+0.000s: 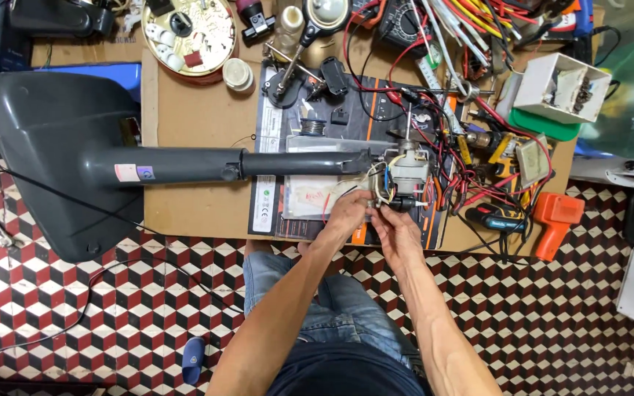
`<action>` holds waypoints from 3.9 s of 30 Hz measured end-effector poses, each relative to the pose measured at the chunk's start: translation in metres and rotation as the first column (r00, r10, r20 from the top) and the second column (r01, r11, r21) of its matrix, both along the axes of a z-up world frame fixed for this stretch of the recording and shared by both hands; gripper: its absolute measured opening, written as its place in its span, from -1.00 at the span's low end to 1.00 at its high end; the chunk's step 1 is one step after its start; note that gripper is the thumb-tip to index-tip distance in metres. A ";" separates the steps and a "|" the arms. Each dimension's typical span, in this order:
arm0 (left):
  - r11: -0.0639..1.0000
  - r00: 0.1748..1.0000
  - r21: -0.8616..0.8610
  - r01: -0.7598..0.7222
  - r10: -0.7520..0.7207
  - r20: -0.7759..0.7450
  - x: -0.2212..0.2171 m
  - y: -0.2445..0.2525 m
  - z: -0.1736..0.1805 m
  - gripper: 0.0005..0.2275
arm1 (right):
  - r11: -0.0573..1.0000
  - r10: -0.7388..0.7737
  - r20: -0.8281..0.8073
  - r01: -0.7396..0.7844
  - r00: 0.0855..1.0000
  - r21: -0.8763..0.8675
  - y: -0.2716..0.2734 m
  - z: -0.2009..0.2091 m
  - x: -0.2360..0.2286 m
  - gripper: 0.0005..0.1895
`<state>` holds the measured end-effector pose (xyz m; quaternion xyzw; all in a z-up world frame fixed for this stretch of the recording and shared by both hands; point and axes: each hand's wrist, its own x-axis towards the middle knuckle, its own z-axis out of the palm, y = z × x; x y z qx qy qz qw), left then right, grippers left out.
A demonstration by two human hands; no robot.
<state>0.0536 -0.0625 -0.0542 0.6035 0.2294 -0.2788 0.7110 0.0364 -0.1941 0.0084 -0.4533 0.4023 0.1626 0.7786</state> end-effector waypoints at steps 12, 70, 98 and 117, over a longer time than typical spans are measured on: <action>0.985 0.984 -0.021 0.173 -0.174 -0.036 0.001 0.021 0.009 -0.69 | 0.999 -0.051 -0.088 0.050 0.995 -0.011 -0.007 -0.018 -0.002 -0.92; 0.987 0.972 -0.133 0.085 -0.111 -0.205 0.045 0.027 0.041 -0.83 | 0.990 -0.104 0.079 0.110 0.991 -0.085 -0.010 0.056 0.038 -0.64; 0.914 0.902 -0.337 -0.225 0.065 -0.426 0.039 0.039 0.070 -0.81 | 0.967 -0.145 -0.162 0.105 0.976 -0.234 0.000 0.088 0.059 -0.68; 0.796 0.885 -0.512 -0.321 0.060 -0.461 0.035 0.048 0.083 -0.81 | 0.936 -0.074 -0.183 0.005 0.980 -0.353 0.012 0.122 0.074 -0.65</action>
